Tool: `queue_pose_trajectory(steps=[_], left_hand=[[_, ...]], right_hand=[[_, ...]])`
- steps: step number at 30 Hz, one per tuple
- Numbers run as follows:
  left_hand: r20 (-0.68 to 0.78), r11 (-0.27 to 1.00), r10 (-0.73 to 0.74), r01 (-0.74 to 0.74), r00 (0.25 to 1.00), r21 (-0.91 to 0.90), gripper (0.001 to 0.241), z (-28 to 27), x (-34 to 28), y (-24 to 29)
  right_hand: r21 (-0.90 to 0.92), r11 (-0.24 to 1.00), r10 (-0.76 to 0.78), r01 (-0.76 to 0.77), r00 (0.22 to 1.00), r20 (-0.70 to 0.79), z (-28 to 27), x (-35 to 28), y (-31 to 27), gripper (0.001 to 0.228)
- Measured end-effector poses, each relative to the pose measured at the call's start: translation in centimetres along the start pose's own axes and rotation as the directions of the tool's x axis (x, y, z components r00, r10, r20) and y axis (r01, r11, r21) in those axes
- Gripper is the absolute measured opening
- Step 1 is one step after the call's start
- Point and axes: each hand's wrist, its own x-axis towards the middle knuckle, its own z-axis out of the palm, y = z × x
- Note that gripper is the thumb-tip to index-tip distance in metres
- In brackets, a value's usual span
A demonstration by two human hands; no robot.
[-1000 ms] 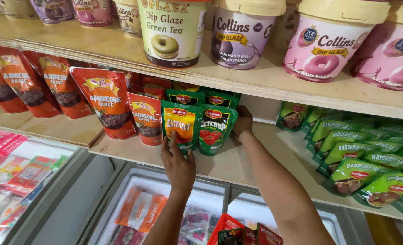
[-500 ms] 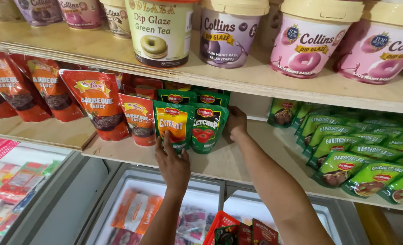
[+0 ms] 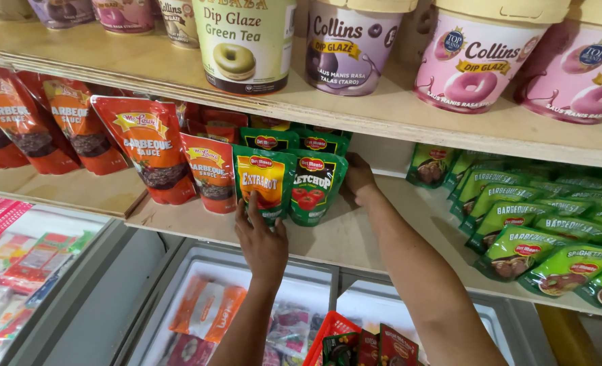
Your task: Stocking and organizing sauce pouches and packets on grocery shelves.
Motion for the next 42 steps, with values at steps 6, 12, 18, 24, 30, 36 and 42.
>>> queue_pose_trajectory(steps=[6, 12, 18, 24, 30, 36, 42], left_hand=[[0.002, 1.0, -0.017, 0.017, 1.0, -0.005, 0.081, -0.1, 0.2, 0.3], [0.01, 0.999, -0.029, 0.029, 1.0, -0.016, 0.082, -0.2, 0.2, 0.2], [0.02, 1.0, -0.029, 0.029, 0.999, -0.006, 0.082, -0.1, 0.2, 0.1], [0.008, 1.0, -0.028, 0.028, 1.0, 0.001, 0.081, -0.1, 0.2, 0.4], [0.017, 0.999, -0.036, 0.036, 0.999, -0.003, 0.08, 0.0, 0.2, 0.4], [-0.008, 1.0, -0.014, 0.014, 1.0, -0.011, 0.081, 0.0, 0.3, 0.3], [0.004, 1.0, -0.022, 0.022, 1.0, -0.014, 0.08, 0.0, 0.2, 0.2]], right_hand=[[-0.26, 0.951, -0.161, 0.167, 0.986, 0.041, 2.1, -2.8, -1.5, 0.04], [-0.272, 0.919, -0.292, 0.284, 0.956, 0.012, 1.4, -1.0, 0.5, 0.034], [-0.229, 0.919, -0.341, 0.32, 0.938, -0.057, 0.6, 0.5, 1.9, 0.031], [-0.071, 0.957, -0.282, 0.282, 0.959, 0.013, 0.2, -0.3, 1.1, 0.038], [-0.14, 0.97, -0.203, 0.198, 0.979, -0.017, 1.5, -1.7, -0.1, 0.038], [-0.232, 0.944, -0.237, 0.235, 0.971, 0.018, 1.5, -0.4, 0.9, 0.036], [-0.147, 0.969, -0.2, 0.2, 0.98, 0.017, 1.9, -1.0, 0.3, 0.04]])
